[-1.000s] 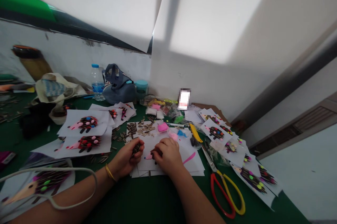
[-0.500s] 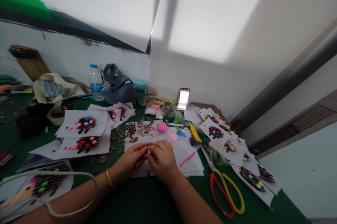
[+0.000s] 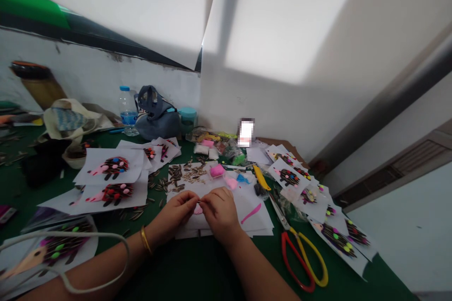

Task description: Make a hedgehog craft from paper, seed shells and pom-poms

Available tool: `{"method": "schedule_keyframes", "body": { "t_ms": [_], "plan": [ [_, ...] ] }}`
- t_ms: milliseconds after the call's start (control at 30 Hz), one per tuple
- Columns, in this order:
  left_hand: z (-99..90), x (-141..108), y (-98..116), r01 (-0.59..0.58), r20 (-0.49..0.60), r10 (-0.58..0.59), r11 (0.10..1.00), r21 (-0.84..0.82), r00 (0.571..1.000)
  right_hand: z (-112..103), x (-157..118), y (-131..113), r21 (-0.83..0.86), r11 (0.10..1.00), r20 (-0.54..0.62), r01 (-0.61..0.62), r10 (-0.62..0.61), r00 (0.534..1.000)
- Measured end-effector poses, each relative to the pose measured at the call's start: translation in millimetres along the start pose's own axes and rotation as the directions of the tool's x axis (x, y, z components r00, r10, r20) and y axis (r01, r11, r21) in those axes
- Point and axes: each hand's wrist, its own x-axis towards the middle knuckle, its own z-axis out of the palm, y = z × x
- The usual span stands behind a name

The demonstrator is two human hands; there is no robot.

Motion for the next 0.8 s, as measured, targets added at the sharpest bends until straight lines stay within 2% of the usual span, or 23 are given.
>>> {"method": "schedule_keyframes", "body": {
  "t_ms": [100,200,533,800],
  "plan": [
    [-1.7,0.6,-0.4,-0.046,-0.074,0.052,0.995,0.085,0.996,-0.2,0.3,0.9,0.000,1.000,0.003,-0.002,0.002,1.000],
    [-2.6,0.8,-0.3,-0.068,-0.086,0.079,0.990,0.124,0.993,0.2,0.9,1.3,0.002,1.000,0.019,0.005,-0.005,1.000],
    [-3.4,1.8,1.7,-0.079,-0.081,0.097,0.976,0.204,0.992,-0.1,1.8,1.5,0.011,1.000,-0.002,0.016,-0.016,1.000],
    [-5.2,2.0,3.3,-0.127,-0.009,0.137,0.941,0.314,0.991,0.2,1.2,3.9,0.054,0.998,-0.016,0.039,-0.038,0.999]
  ]
}}
